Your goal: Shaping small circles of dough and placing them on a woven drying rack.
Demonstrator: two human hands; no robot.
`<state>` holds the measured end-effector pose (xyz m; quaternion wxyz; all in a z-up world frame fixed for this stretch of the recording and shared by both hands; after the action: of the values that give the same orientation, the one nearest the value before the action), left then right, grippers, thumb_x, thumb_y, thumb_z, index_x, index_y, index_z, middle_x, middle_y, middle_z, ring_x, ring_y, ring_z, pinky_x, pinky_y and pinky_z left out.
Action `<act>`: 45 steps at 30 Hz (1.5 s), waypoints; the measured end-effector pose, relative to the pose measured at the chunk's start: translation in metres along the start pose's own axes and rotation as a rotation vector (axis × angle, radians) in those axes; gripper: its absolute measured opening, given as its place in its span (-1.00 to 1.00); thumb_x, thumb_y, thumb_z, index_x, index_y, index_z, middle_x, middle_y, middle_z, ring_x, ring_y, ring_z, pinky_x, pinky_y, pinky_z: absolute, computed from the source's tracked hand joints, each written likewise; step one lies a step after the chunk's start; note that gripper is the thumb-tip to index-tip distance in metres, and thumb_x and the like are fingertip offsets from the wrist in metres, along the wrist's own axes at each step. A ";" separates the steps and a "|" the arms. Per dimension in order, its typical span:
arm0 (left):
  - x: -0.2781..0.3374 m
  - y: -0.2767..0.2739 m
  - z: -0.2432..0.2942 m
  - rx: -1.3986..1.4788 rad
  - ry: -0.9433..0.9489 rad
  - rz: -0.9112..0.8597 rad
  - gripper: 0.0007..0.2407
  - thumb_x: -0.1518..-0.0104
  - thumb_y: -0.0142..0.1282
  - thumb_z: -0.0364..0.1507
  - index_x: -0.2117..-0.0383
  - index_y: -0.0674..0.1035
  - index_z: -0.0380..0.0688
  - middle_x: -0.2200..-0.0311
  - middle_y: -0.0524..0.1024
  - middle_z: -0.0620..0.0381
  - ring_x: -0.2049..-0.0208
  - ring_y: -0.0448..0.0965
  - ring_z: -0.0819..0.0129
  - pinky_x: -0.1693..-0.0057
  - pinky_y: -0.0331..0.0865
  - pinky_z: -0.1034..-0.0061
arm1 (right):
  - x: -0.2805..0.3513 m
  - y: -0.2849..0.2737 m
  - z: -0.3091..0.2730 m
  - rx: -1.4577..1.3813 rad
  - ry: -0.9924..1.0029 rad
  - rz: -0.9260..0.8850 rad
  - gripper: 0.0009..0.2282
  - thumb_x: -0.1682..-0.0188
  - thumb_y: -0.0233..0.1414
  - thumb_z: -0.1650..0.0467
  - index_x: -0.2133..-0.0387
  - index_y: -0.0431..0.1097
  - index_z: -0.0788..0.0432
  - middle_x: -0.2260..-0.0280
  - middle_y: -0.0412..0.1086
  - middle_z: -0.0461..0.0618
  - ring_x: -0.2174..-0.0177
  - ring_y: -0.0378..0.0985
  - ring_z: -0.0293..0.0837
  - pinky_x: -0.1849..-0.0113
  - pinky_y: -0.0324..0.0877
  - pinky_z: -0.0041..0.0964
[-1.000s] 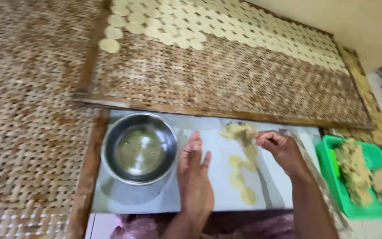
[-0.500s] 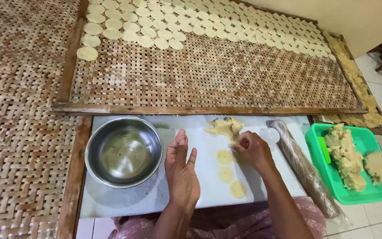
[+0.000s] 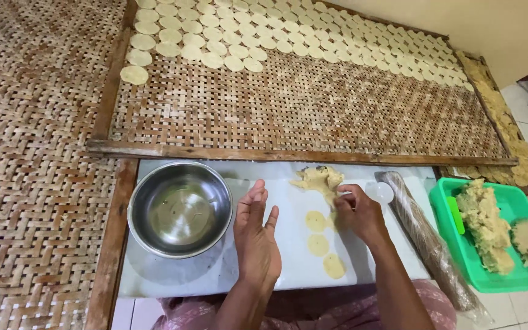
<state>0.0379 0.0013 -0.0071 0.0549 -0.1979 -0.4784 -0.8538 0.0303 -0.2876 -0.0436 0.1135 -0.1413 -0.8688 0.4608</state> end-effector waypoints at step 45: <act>-0.025 0.000 -0.066 0.064 -0.160 -0.153 -0.71 -0.23 -0.02 -0.49 -0.09 0.46 -0.16 0.09 0.58 0.09 0.12 0.61 0.33 0.02 0.53 0.37 | -0.025 -0.007 -0.092 -0.615 -0.206 -0.377 -0.71 0.09 0.20 0.48 0.09 0.47 0.30 0.26 0.55 0.05 0.25 0.58 -0.22 0.18 0.48 -0.32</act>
<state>0.0413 -0.0563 -0.0478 -0.0424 -0.2267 -0.5220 -0.8212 0.0823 -0.2297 0.0113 0.0604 0.0408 -0.9842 0.1612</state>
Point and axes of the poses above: each hand's wrist, its own x-axis away from the middle knuckle, its own y-axis out of the palm, z = x × y, the point moved 4 cm from there along -x, towards the middle knuckle
